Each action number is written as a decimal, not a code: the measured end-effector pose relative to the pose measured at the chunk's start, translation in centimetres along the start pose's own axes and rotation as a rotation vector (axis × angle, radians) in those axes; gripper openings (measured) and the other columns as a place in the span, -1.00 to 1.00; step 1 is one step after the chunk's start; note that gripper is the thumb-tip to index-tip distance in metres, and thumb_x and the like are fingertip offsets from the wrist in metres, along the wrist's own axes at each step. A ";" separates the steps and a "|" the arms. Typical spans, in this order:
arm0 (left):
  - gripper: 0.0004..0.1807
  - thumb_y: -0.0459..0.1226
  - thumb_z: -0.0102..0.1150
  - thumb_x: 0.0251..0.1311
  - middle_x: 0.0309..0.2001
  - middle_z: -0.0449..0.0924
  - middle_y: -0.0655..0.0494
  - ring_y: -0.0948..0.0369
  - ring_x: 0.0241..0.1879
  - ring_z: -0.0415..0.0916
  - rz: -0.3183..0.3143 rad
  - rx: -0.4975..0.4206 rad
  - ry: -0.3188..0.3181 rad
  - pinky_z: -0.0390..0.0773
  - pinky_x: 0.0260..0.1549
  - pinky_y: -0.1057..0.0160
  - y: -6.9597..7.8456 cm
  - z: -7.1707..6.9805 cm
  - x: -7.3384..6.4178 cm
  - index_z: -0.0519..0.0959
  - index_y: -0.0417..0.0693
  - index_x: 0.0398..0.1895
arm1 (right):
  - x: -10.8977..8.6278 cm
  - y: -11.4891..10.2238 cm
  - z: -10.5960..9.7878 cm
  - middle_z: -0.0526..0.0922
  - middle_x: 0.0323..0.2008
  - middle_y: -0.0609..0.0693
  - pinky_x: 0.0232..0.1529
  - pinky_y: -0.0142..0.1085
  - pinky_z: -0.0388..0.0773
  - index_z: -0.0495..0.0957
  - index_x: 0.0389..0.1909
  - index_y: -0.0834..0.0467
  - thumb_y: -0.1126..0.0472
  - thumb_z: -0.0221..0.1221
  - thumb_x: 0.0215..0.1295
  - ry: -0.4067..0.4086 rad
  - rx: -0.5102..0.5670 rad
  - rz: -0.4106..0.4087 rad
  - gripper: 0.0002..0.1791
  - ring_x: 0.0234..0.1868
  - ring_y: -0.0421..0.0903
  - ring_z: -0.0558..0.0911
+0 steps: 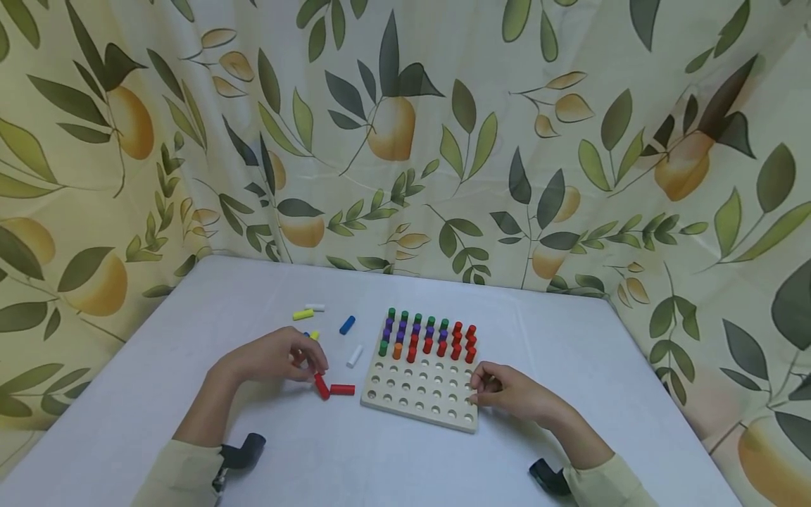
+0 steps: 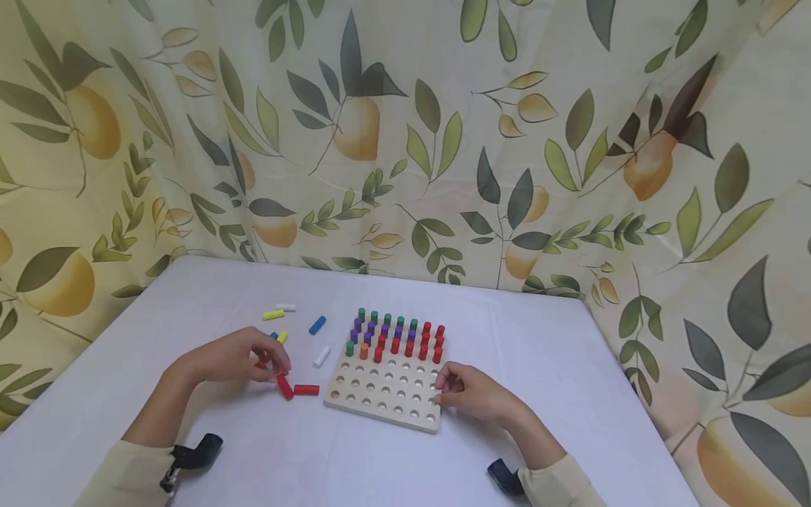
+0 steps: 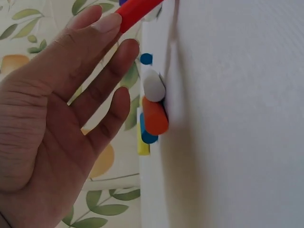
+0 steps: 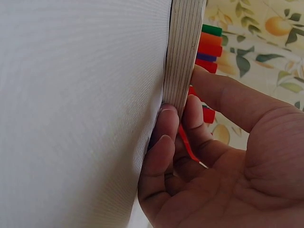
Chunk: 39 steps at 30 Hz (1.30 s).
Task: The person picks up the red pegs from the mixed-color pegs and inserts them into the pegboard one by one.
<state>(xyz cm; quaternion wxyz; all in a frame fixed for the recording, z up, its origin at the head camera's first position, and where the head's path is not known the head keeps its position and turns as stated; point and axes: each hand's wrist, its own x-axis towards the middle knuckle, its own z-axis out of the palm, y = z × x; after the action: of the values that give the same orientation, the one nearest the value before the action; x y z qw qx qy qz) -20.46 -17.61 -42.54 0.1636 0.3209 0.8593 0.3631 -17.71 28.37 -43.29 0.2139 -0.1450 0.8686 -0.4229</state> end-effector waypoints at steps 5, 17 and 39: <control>-0.78 -0.41 0.41 0.22 -0.23 0.72 0.35 0.20 -0.22 0.60 0.020 0.012 -0.002 0.63 -0.21 0.17 0.7 0.1 0.2 0.78 0.07 -0.13 | 0.0 -0.1 0.0 0.52 -0.28 0.03 -0.25 -0.27 0.41 0.52 -0.14 0.19 0.22 0.38 0.35 -0.003 0.003 0.000 -0.77 -0.19 0.00 0.46; -0.77 -0.44 0.41 0.18 -0.26 0.70 0.28 0.20 -0.25 0.57 -0.014 0.061 0.036 0.61 -0.24 0.22 1.4 0.0 0.2 0.77 0.08 -0.19 | -0.1 -0.3 0.0 0.50 -0.30 0.03 -0.27 -0.27 0.39 0.52 -0.15 0.19 0.23 0.37 0.35 -0.006 -0.014 -0.009 -0.77 -0.22 0.00 0.45; -0.79 -0.37 0.57 0.07 -0.40 0.71 0.34 0.23 -0.37 0.62 -0.048 0.000 -0.027 0.63 -0.27 0.24 1.1 1.1 1.4 0.81 0.11 -0.25 | 0.0 -0.2 -0.1 0.50 -0.29 0.03 -0.27 -0.26 0.39 0.52 -0.14 0.18 0.21 0.38 0.35 -0.010 -0.012 0.002 -0.76 -0.21 0.00 0.45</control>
<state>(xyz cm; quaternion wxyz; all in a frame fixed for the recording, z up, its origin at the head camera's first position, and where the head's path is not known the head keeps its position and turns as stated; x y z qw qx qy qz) -20.44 -15.55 -42.55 0.1838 0.3051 0.8645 0.3547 -17.71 28.31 -43.07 0.2175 -0.1476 0.8701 -0.4168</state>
